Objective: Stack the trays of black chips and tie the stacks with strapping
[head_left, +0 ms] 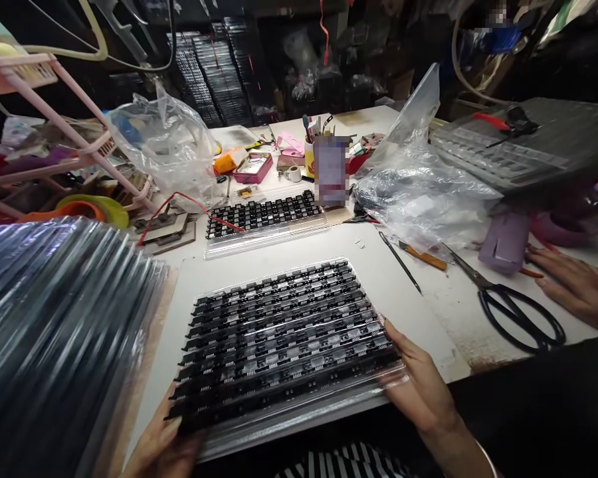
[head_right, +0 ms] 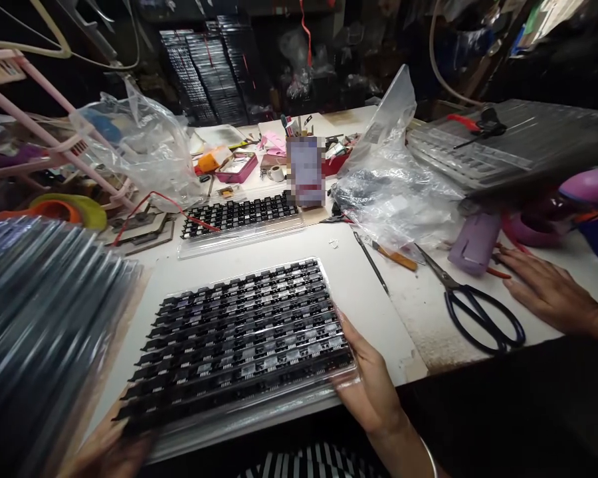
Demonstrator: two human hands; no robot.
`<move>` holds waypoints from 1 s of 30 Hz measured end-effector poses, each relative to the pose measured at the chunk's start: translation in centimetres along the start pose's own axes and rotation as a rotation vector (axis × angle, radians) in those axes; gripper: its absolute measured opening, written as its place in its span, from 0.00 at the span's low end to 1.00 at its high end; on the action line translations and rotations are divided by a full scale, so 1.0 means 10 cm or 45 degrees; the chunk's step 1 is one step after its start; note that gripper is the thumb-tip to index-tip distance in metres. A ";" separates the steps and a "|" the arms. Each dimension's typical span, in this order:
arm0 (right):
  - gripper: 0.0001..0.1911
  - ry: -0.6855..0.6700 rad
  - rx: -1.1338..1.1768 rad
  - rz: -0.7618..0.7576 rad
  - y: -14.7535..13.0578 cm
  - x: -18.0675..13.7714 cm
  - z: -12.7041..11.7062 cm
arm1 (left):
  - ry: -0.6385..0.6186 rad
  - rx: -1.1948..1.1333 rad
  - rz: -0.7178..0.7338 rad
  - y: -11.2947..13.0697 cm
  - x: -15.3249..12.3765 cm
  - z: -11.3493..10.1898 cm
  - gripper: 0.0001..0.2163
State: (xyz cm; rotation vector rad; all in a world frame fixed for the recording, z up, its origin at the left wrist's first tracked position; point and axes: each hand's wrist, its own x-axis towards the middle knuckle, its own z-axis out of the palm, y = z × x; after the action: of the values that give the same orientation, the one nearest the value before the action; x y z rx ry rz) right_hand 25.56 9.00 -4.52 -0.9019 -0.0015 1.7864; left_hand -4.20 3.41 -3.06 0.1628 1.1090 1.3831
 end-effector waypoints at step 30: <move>0.16 -0.890 -2.082 -1.680 0.82 -0.31 0.42 | 0.416 1.317 0.905 -0.25 0.08 -0.20 0.21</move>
State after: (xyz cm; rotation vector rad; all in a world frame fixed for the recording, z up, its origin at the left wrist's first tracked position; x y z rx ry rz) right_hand 16.89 4.82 -3.14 -0.7973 -2.1623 0.3936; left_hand -3.97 2.39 -6.20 1.2008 2.1003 1.3102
